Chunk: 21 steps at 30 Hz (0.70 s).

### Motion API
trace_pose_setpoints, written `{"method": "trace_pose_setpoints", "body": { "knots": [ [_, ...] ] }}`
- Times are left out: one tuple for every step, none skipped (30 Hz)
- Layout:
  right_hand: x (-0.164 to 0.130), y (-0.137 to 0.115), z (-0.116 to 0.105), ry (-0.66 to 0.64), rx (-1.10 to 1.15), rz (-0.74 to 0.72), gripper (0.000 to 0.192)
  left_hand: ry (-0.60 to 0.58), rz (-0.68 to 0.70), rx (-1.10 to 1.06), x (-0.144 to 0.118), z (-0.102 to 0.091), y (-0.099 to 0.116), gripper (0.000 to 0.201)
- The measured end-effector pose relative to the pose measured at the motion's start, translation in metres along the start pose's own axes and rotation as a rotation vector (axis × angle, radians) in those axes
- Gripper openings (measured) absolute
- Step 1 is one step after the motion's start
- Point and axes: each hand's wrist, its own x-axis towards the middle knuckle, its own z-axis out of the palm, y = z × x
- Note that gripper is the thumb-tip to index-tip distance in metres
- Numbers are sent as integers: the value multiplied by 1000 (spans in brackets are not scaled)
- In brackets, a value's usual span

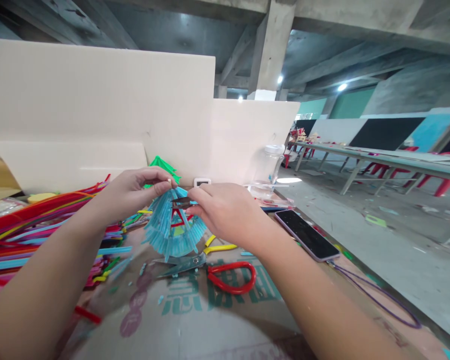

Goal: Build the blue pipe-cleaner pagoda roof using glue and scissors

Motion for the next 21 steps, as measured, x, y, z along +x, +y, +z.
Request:
{"method": "trace_pose_setpoints", "body": {
  "knots": [
    [1, -1, 1, -12, 2, -11, 25, 5, -5, 5, 0, 0, -2, 34],
    [1, -3, 2, -26, 2, -27, 24, 13, -7, 10, 1, -1, -4, 34],
    [2, -4, 2, -41, 0, -46, 24, 21, -6, 16, 1, -1, -5, 34],
    [2, -5, 3, -55, -4, -65, 24, 29, -6, 22, 1, -1, -6, 33],
    [3, -6, 4, -67, -8, -82, 25, 34, -6, 26, 1, -1, -6, 32],
    [3, -6, 4, -74, -11, -94, 26, 38, -4, 29, 1, -1, -7, 31],
    [4, -6, 5, -76, -11, -99, 28, 39, -2, 31, 1, -1, -7, 30],
    [4, -5, 6, -75, -7, -99, 28, 39, 2, 33, 2, -1, -7, 30],
    [3, -4, 7, -73, 2, -98, 28, 37, 2, 32, 1, -1, -7, 30],
    [3, -2, 8, -69, 12, -96, 27, 35, 2, 30, 1, -1, -7, 30],
    [3, -1, 8, -65, 20, -94, 25, 34, 0, 27, 1, -1, -7, 29],
    [3, 0, 9, -63, 26, -95, 24, 34, -2, 25, 2, -1, -7, 29],
    [3, 1, 9, -65, 30, -96, 23, 34, -5, 22, 2, -1, -7, 29],
    [3, 1, 10, -68, 30, -96, 23, 36, -6, 19, 2, -1, -7, 28],
    [3, 2, 10, -72, 27, -89, 23, 37, -6, 17, 2, -1, -7, 28],
    [3, 2, 10, -73, 20, -74, 23, 37, -5, 17, 2, -1, -7, 28],
    [3, 1, 11, -70, 10, -55, 24, 37, -7, 17, 2, -1, -6, 28],
    [3, 1, 11, -63, -2, -34, 24, 38, -9, 19, 2, -1, -6, 28],
    [3, 1, 12, -52, -14, -16, 25, 39, -12, 23, 2, -1, -5, 27],
    [3, 1, 13, -41, -24, -5, 26, 42, -16, 27, 1, -1, -4, 27],
    [3, 1, 14, -35, -30, -3, 26, 42, -18, 33, 1, -1, -3, 27]
  ]
}}
